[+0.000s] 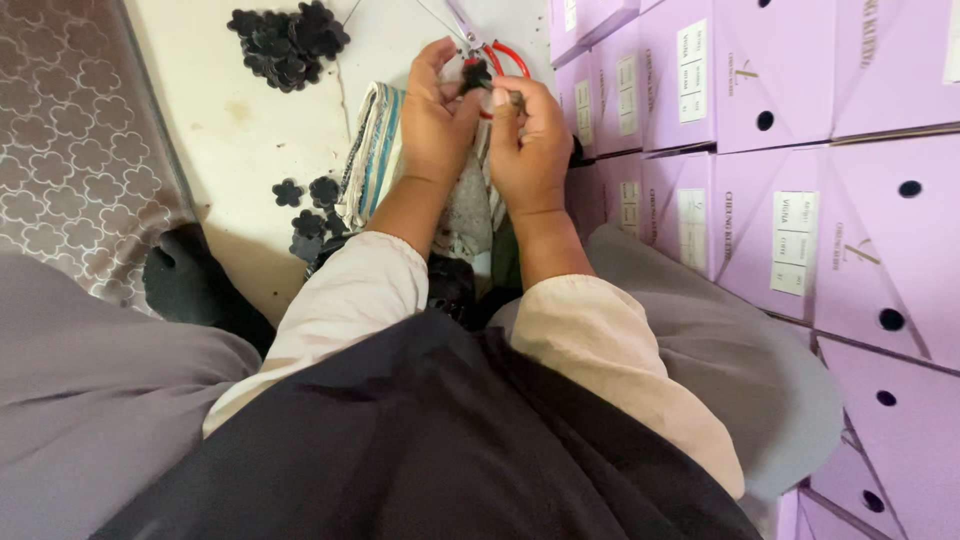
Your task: The person assembles small black flower-shaped parts by inserting a metal pin into each piece and then pressing it with a green handheld tool. The person repeats this process for multiple parts, placing finished pieces on the floor.
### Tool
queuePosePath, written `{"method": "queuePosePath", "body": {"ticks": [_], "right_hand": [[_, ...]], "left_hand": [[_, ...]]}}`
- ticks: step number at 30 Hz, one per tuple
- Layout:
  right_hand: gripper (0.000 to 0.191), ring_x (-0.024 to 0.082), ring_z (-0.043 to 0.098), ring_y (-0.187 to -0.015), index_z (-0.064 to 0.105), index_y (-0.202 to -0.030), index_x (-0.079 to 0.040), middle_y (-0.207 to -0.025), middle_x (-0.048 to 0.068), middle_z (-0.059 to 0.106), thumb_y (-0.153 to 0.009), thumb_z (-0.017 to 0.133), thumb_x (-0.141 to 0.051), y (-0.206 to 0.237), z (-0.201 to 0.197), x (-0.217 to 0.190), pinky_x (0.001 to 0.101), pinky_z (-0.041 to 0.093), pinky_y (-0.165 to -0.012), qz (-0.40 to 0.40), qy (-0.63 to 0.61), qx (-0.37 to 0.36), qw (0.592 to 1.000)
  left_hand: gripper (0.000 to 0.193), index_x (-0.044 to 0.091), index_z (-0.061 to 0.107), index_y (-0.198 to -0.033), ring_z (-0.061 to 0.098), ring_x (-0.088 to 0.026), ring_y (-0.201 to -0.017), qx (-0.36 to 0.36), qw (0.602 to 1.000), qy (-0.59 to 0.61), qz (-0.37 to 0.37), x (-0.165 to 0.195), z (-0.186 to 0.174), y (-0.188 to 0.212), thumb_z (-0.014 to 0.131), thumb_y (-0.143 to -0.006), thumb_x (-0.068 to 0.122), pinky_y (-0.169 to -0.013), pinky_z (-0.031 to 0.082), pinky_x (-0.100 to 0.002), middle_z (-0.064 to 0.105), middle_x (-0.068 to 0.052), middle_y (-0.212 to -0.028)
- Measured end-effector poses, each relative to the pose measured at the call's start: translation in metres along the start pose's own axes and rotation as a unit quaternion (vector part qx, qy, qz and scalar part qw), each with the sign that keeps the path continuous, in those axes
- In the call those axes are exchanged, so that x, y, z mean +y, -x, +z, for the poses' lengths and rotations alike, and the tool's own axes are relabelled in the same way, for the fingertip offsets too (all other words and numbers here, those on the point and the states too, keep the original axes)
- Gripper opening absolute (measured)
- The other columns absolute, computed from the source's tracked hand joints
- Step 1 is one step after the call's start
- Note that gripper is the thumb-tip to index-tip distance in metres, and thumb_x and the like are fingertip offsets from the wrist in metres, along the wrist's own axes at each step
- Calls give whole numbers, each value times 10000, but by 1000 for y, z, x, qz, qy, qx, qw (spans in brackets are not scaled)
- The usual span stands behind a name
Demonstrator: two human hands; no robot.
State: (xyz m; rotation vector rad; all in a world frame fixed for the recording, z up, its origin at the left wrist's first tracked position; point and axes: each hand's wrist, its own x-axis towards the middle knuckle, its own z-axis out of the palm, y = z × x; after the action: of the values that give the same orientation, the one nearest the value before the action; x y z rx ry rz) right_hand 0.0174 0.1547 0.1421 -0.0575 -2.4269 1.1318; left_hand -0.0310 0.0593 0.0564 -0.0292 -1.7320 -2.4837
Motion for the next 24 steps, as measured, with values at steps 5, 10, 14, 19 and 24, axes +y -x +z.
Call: {"method": "queuePosePath", "body": {"ticks": [5, 10, 14, 19, 24], "right_hand": [[130, 70, 684, -900, 662, -1163, -30, -1029, 61, 752, -1054, 650, -100, -1, -24, -24, 250, 571, -803, 55, -162, -12, 985], [171, 68, 668, -822, 676, -1143, -17, -980, 72, 760, -992, 710, -92, 7, -43, -47, 243, 562, -728, 69, -88, -2, 994], [209, 91, 654, -676, 719, -1070, -28, -834, 65, 750, -941, 743, -191, 14, -44, -46, 248, 534, -644, 83, 39, -8, 996], [337, 128, 624, -599, 733, -955, -33, -722, 24, 715, -1021, 625, -346, 12, -24, -19, 288, 522, -585, 243, -93, -70, 963], [365, 132, 572, -538, 668, -900, -119, -665, -5, 642, -1011, 566, -451, 10, 4, 5, 279, 402, -512, 494, -256, -167, 814]], "left_hand": [[257, 6, 615, -1242, 679, -94, -857, -9, 996, 60, -60, 43, 7, -6, 679, -993, -11, -737, 558, -232, 768, -101, -1028], [160, 10, 615, -1142, 732, -96, -944, -17, 1000, 9, 20, 78, 9, 4, 677, -996, -17, -817, 596, -237, 762, -74, -1040], [149, 38, 624, -1083, 725, -94, -856, -10, 993, -117, 34, 90, 1, 14, 701, -956, 24, -744, 594, -242, 769, -55, -974], [148, 56, 646, -1046, 751, -103, -807, -5, 978, -201, 56, 82, -10, 11, 727, -923, 64, -729, 601, -260, 769, -56, -908], [125, 60, 660, -1028, 705, -135, -736, 49, 979, -199, 18, 46, -22, 6, 734, -928, 61, -690, 581, -272, 741, -72, -820]]}}
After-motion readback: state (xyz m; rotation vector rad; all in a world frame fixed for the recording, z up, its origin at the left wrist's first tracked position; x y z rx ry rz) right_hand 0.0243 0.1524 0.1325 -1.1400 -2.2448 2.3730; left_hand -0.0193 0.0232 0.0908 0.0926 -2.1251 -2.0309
